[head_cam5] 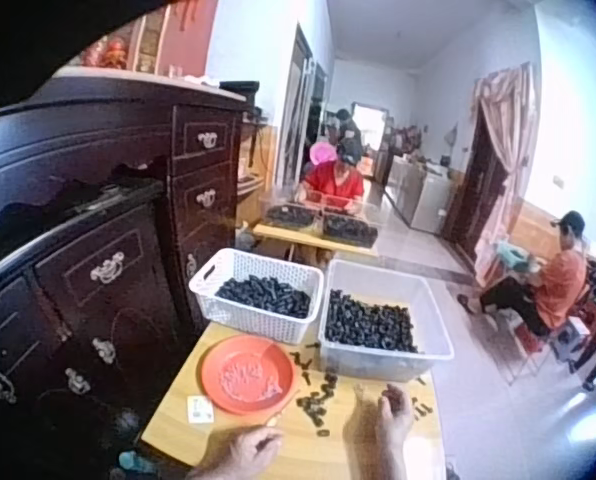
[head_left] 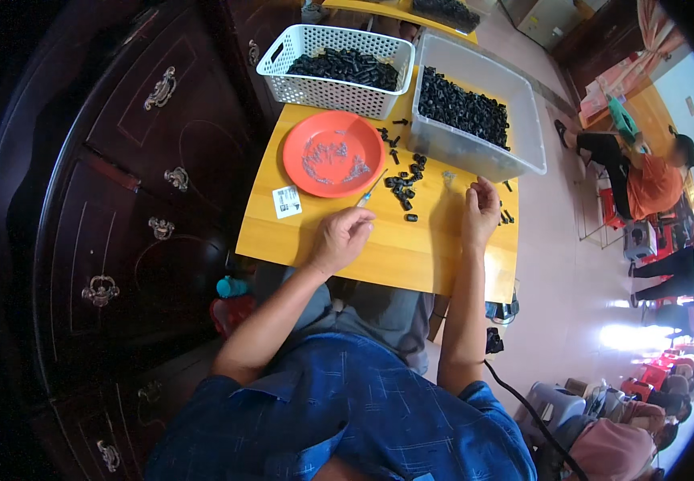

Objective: The person assembles small components by picking up springs from a plate and inserting them into plastic parts by hand.

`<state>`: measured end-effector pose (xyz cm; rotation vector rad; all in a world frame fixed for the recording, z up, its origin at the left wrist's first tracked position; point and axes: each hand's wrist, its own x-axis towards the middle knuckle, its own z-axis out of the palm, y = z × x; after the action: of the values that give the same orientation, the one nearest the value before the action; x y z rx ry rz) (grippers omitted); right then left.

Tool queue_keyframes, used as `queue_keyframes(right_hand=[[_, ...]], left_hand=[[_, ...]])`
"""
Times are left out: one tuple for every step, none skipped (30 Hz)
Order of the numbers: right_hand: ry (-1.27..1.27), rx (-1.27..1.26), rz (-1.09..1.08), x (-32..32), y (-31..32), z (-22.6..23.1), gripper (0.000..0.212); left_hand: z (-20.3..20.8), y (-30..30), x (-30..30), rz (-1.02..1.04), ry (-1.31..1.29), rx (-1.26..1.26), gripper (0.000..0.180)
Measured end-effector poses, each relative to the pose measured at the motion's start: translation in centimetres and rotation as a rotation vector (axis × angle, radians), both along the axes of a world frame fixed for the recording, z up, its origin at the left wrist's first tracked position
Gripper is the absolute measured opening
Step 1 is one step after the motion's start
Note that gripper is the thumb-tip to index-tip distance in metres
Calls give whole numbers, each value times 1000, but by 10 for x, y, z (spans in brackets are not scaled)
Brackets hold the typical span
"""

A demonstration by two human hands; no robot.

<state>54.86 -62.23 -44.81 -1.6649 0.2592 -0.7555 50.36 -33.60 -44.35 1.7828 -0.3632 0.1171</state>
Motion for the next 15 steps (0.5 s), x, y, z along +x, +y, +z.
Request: queue_keyframes(right_hand=[[-9, 71, 4, -6, 4, 2, 32], [-21, 57, 7, -12, 10, 4, 32], [8, 55, 53, -20, 19, 5, 33], [36, 54, 99, -26, 30, 5, 34], [33, 51, 146, -31, 46, 3, 34], [28, -54, 209, -40, 59, 2, 35], [88, -56, 246, -47, 75, 0, 34], [138, -51, 275, -53, 93, -1, 34], [89, -50, 356, -60, 106, -1, 34], [111, -45, 398, -67, 117, -1, 34], [105, -56, 408, -72, 127, -1, 34], [87, -59, 432, -75, 133, 0, 34], [97, -62, 429, -75, 135, 1, 36], [98, -59, 429, -76, 136, 2, 36], [111, 68, 460, -76, 137, 2, 37]], left_hand=[[-1, 0, 1, 1, -9, -5, 13], [-1, 0, 1, 3, -11, -13, 14], [-2, 0, 1, 0, -17, -9, 14], [-2, 0, 1, 2, -10, -8, 14], [-2, 0, 1, 3, -1, -14, 15], [-2, -1, 0, -3, -2, -4, 15], [-1, -1, 0, -11, 13, -28, 17], [0, -1, 0, -14, 52, -31, 19], [2, 0, 0, -19, 27, -47, 19], [3, 0, -2, -45, 5, -57, 20], [5, 0, -3, -69, -26, -69, 22], [7, 0, -3, -73, -15, -66, 22], [9, 0, -2, -101, -82, -68, 23], [11, 0, -1, -125, -153, -69, 24], [12, 1, -2, -131, -149, -69, 24]])
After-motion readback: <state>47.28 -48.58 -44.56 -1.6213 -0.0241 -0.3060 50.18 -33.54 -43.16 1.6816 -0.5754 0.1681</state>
